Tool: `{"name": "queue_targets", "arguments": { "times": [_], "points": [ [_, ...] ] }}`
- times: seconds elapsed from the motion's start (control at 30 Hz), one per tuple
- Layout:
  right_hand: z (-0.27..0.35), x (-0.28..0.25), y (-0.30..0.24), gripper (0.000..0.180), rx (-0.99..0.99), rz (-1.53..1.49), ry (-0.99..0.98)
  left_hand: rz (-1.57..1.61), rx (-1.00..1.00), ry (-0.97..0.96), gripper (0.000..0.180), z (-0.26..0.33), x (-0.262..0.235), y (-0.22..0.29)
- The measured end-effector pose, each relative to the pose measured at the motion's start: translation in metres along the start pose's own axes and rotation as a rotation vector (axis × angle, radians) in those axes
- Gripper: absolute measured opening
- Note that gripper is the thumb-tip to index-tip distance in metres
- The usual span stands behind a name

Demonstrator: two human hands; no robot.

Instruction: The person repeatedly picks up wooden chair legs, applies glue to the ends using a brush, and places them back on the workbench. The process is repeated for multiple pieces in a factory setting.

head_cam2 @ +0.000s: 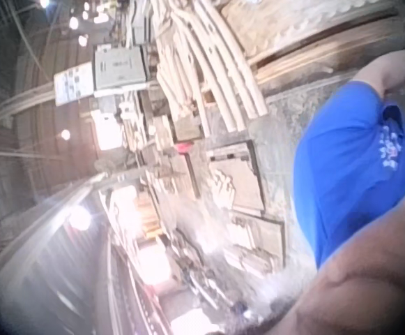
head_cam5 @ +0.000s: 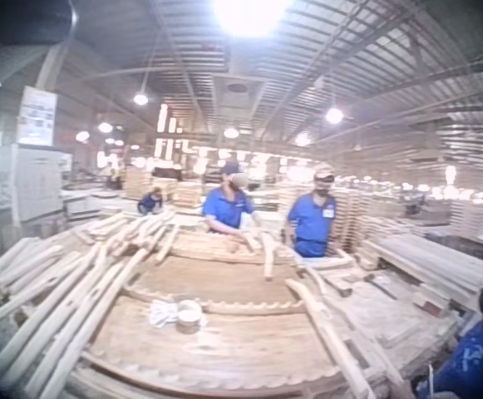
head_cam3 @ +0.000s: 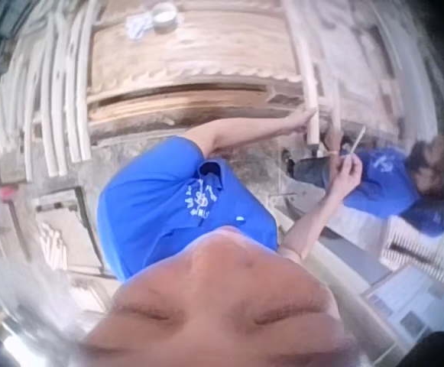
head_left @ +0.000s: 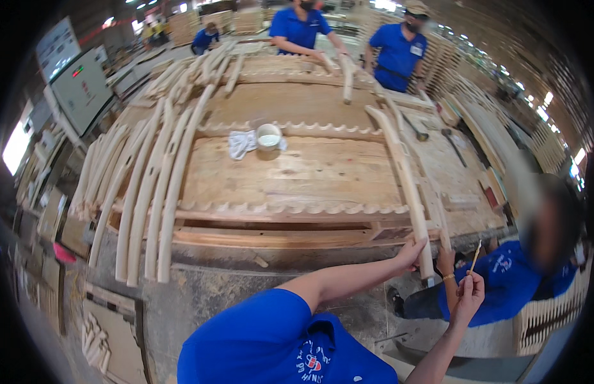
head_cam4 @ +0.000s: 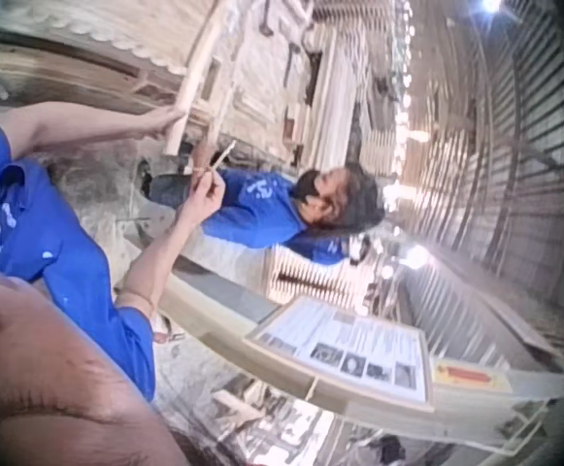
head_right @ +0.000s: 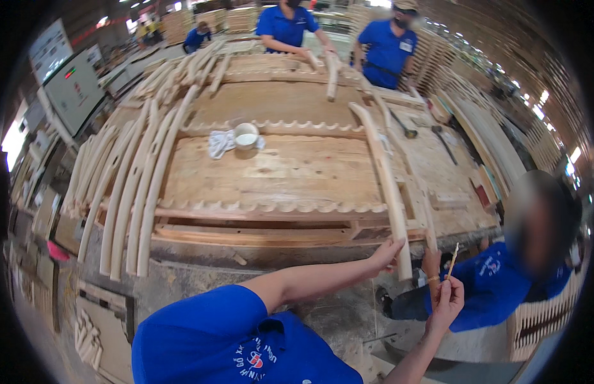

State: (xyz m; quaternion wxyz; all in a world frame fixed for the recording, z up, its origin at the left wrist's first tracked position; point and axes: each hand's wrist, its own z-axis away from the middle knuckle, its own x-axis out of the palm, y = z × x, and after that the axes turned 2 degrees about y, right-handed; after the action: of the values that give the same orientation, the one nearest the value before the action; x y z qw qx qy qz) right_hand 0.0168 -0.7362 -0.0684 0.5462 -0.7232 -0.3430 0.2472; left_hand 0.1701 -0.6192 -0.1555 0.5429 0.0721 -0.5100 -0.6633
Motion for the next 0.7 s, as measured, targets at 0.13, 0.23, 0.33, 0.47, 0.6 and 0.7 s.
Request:
{"name": "queue_targets", "arguments": {
  "times": [0.13,0.23,0.33,0.47,0.6,0.7],
  "points": [
    [-0.017,0.021,0.023,0.009,0.014,0.101,-0.198,-0.458,0.457,-0.021,0.033,0.056,-0.082,-0.004],
    [-0.036,0.071,0.024,0.012,-0.243,0.336,-0.350,-1.063,1.031,0.435,0.034,0.161,-0.164,0.037],
    [-0.049,0.151,0.005,0.017,-0.321,0.483,-0.487,-1.443,0.833,1.182,0.045,0.276,-0.246,0.057],
    [-0.068,0.280,-0.011,0.024,-0.685,0.860,-0.596,-1.697,-0.016,1.450,0.061,0.388,-0.297,0.043],
    [-0.064,0.418,-0.025,0.016,-1.041,1.138,-0.621,-1.731,-0.277,1.370,0.072,0.405,-0.338,0.005],
    [-0.049,0.486,-0.035,0.017,-1.112,1.354,-0.667,-1.363,0.004,1.299,0.075,0.423,-0.336,0.025]
  ]
}}
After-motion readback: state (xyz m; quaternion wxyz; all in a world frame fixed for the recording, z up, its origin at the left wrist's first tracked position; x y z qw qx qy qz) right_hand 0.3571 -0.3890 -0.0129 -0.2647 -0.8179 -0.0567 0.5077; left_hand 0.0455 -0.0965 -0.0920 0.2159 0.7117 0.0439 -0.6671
